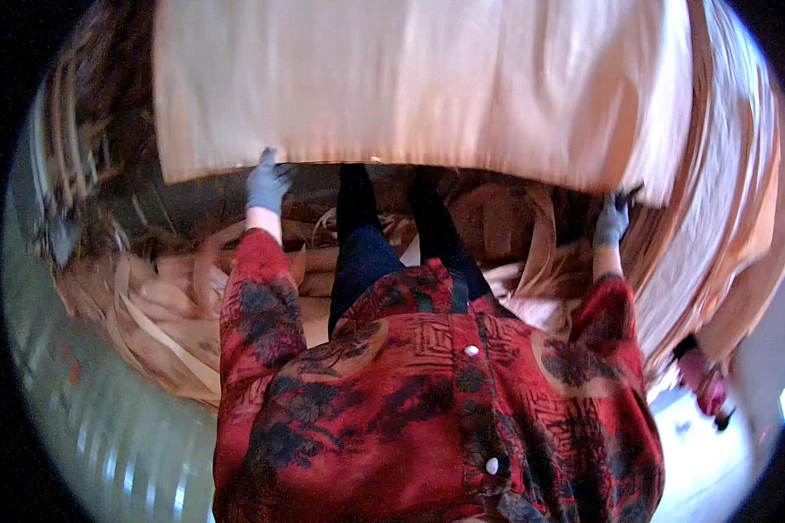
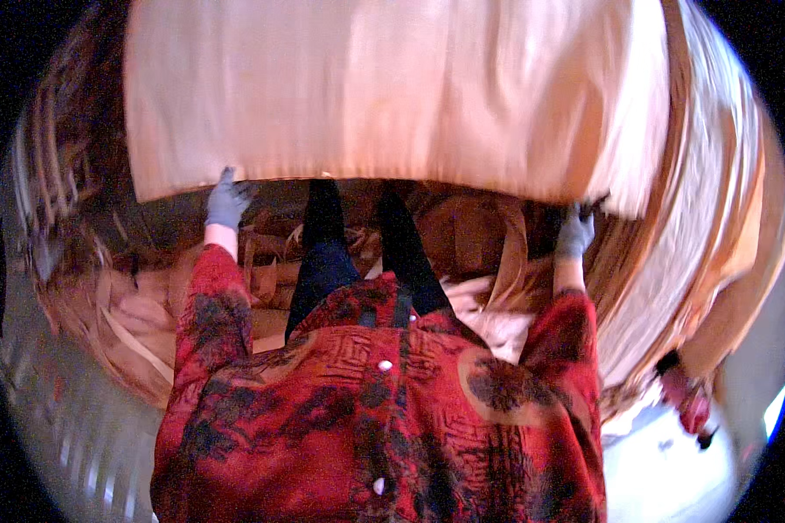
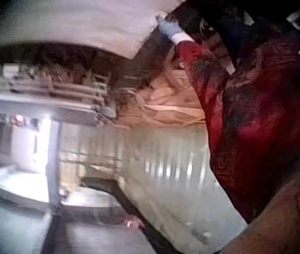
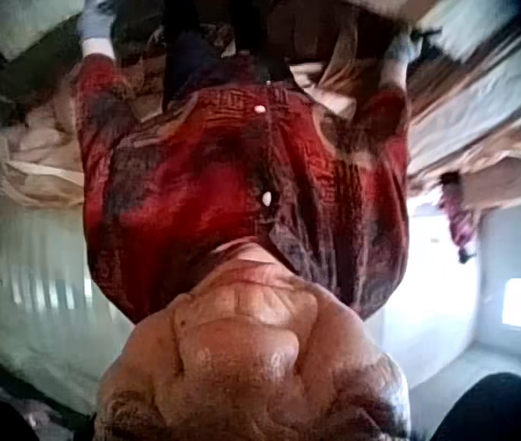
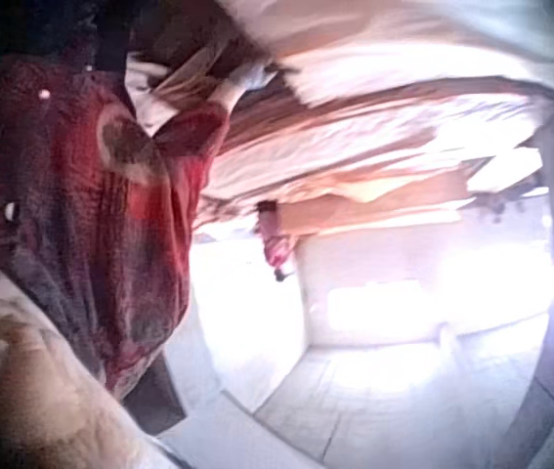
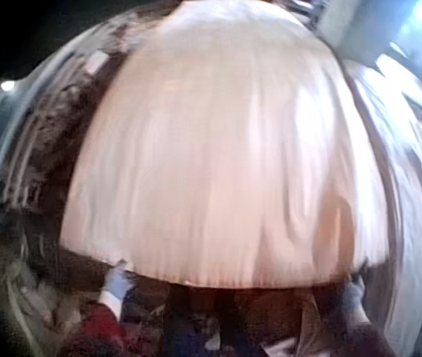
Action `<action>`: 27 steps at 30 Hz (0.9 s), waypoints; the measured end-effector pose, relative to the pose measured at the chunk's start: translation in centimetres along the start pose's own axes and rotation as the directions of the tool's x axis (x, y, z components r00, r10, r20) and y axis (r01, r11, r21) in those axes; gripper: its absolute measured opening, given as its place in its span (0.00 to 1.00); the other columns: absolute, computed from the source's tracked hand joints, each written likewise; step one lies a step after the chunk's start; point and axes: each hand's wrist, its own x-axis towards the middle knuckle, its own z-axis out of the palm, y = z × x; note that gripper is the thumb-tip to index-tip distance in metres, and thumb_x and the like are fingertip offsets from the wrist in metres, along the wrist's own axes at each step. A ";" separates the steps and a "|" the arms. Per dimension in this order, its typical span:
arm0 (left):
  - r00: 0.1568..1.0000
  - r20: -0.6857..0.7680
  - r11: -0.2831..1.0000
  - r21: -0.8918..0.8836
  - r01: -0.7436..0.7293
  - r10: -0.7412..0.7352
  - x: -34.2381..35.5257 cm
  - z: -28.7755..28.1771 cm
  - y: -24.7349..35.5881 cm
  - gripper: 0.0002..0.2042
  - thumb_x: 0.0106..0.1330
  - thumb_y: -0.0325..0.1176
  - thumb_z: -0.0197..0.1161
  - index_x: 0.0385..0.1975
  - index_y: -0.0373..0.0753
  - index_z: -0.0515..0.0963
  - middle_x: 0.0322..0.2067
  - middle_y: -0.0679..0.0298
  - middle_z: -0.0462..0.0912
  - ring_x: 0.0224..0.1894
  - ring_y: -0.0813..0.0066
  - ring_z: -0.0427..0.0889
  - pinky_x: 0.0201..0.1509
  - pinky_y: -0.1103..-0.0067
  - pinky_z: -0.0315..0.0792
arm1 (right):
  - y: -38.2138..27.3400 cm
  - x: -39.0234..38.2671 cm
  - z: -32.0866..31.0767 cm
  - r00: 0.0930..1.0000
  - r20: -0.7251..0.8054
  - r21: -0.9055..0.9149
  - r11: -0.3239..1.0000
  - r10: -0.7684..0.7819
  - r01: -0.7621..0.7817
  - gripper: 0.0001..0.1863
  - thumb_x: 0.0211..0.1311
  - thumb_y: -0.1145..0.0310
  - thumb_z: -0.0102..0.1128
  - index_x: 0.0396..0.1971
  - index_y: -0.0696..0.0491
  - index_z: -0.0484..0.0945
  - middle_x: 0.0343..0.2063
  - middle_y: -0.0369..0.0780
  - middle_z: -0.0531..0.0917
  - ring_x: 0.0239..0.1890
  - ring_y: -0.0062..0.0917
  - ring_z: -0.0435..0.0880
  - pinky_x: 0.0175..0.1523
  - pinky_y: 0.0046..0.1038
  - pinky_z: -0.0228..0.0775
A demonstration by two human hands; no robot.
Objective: The person applies thin sheets of wood veneer to a large curved surface, smoothing them down and trimming the edges with a utility knife. They use small pieces of tape to secure the veneer in place and occasionally adjust the position of the sheets to ensure proper alignment.
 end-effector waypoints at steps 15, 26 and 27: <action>0.997 0.076 0.997 0.064 -0.035 0.030 0.0 -0.8 -0.3 0.42 0.56 0.57 0.56 0.64 0.39 0.46 0.65 0.53 0.43 0.66 0.57 0.44 0.66 0.67 0.43 | 5.4 3.7 1.8 0.997 -0.059 0.026 0.998 0.059 -0.058 0.16 0.52 0.61 0.63 0.39 0.54 0.79 0.23 0.32 0.80 0.25 0.16 0.73 0.33 0.21 0.65; 1.000 0.016 1.000 -0.001 0.019 -0.019 5.5 -3.1 -0.5 0.31 0.57 0.55 0.56 0.52 0.38 0.62 0.57 0.57 0.61 0.59 0.60 0.59 0.61 0.65 0.55 | 2.6 1.5 2.6 0.995 -0.002 0.203 0.974 0.105 -0.102 0.19 0.54 0.64 0.61 0.46 0.52 0.77 0.30 0.28 0.78 0.31 0.14 0.72 0.39 0.18 0.64; 0.999 -0.014 0.997 -0.062 0.036 -0.037 5.1 -2.6 -0.9 0.30 0.57 0.56 0.55 0.50 0.38 0.64 0.55 0.57 0.63 0.58 0.60 0.60 0.61 0.66 0.55 | 2.6 1.6 2.8 0.995 0.002 0.216 0.972 0.095 -0.093 0.18 0.54 0.64 0.61 0.46 0.52 0.77 0.31 0.28 0.78 0.31 0.14 0.72 0.39 0.18 0.64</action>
